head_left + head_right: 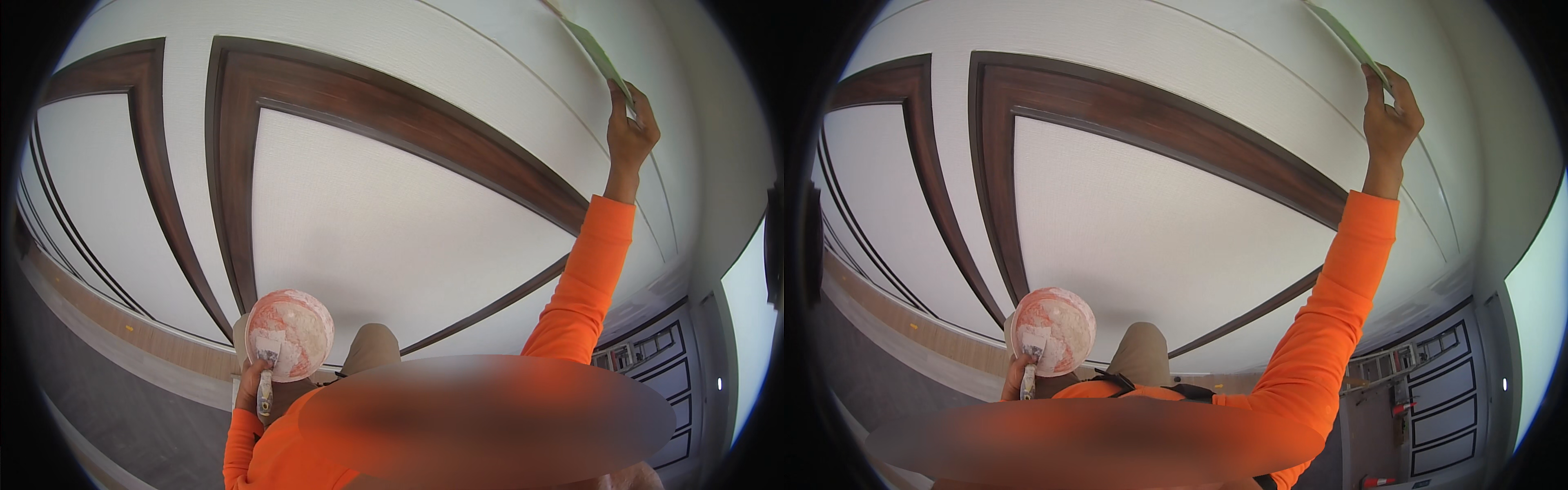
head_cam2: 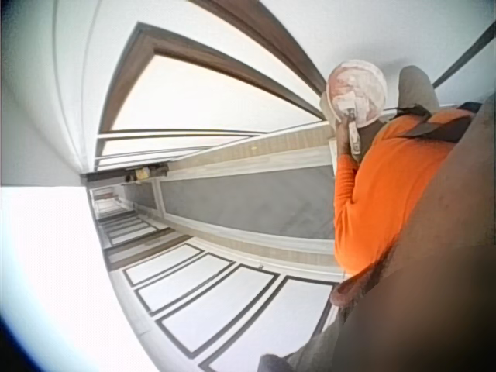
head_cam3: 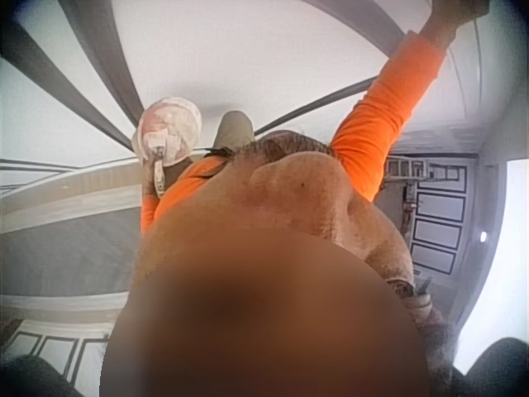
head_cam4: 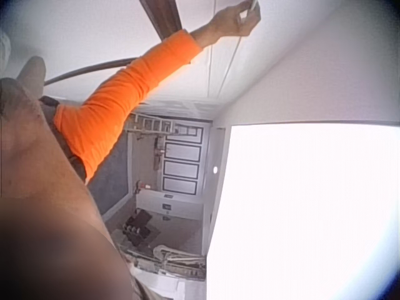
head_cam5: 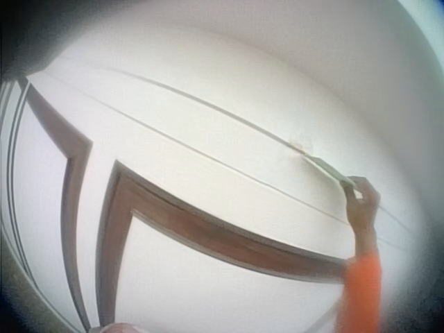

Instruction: The person applies a white paste to a ceiling using a green trowel and a small container. They repeatedly scoop the paste and smooth it onto the ceiling surface.

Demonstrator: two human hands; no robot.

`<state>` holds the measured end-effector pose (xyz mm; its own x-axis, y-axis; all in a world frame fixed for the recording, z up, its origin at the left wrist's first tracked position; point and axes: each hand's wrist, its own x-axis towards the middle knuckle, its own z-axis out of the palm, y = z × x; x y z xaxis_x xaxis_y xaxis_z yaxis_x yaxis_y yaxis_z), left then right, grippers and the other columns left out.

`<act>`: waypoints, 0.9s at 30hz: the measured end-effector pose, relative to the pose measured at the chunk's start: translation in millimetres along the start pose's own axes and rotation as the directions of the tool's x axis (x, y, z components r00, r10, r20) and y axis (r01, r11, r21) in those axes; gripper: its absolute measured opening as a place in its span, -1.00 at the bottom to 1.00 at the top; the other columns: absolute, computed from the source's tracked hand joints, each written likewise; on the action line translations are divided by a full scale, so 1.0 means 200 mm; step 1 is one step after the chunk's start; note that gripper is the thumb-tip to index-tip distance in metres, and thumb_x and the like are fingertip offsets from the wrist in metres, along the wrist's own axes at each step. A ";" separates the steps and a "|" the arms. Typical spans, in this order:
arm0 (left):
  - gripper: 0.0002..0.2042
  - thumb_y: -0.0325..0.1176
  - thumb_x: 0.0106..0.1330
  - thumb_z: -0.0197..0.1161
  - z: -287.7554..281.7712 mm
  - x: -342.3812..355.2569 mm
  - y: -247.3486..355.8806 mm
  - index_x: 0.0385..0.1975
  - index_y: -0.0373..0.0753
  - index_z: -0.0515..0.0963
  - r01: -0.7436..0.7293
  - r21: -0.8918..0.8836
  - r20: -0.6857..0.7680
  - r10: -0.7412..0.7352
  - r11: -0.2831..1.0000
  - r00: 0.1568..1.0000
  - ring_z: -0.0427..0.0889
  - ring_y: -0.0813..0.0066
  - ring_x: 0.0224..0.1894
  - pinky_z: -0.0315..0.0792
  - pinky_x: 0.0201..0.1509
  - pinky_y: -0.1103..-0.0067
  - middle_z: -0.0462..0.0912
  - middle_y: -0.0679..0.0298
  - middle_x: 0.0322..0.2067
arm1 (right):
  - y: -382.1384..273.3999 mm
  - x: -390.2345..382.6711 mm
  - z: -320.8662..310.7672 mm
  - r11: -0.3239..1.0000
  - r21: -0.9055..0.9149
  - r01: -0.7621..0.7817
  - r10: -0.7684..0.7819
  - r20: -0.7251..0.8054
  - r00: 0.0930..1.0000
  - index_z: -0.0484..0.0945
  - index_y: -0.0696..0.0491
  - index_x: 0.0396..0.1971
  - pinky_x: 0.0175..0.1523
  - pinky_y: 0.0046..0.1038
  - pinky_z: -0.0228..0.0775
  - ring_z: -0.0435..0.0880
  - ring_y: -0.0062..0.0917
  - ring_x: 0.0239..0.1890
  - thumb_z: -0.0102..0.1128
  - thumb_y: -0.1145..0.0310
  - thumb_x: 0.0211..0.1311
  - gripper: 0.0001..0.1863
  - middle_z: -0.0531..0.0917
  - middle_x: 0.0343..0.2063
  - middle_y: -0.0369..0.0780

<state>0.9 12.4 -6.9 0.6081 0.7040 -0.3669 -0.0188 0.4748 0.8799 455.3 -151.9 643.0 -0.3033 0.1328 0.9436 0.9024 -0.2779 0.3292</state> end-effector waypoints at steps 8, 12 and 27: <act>-0.54 -0.28 0.03 0.25 -0.01 0.00 -0.01 -0.08 -0.43 0.59 0.017 -0.044 0.001 -0.017 0.999 1.000 0.57 0.38 -0.27 0.45 -0.14 0.48 0.63 0.26 -0.28 | 0.03 0.01 0.04 0.999 0.043 -0.030 0.029 0.009 1.000 0.76 0.10 -0.22 0.01 -0.51 0.54 0.76 -0.54 -0.20 0.43 0.46 0.26 -0.88 0.80 -0.30 -0.26; -0.55 -0.28 0.03 0.24 -0.01 0.02 -0.02 -0.08 -0.43 0.59 0.021 -0.053 0.012 -0.020 0.998 1.000 0.55 0.39 -0.29 0.44 -0.16 0.48 0.62 0.27 -0.30 | 0.02 0.02 0.05 0.998 0.059 -0.021 0.021 0.004 1.000 0.76 0.10 -0.21 -0.01 -0.51 0.56 0.76 -0.54 -0.19 0.43 0.45 0.26 -0.87 0.80 -0.30 -0.25; -0.52 -0.26 0.04 0.24 -0.02 0.00 0.00 -0.04 -0.43 0.58 0.059 0.013 0.014 -0.060 0.998 0.998 0.57 0.37 -0.26 0.45 -0.12 0.47 0.62 0.26 -0.27 | 0.10 -0.06 -0.08 0.992 -0.087 -0.090 0.089 -0.010 0.996 0.75 0.14 -0.18 -0.04 -0.51 0.57 0.75 -0.54 -0.20 0.43 0.47 0.26 -0.84 0.81 -0.29 -0.23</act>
<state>-1.6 14.7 -7.6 0.6191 0.6670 -0.4145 0.0277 0.5089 0.8604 471.6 -173.9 638.9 -0.2250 0.0976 0.9695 0.8958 -0.3707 0.2452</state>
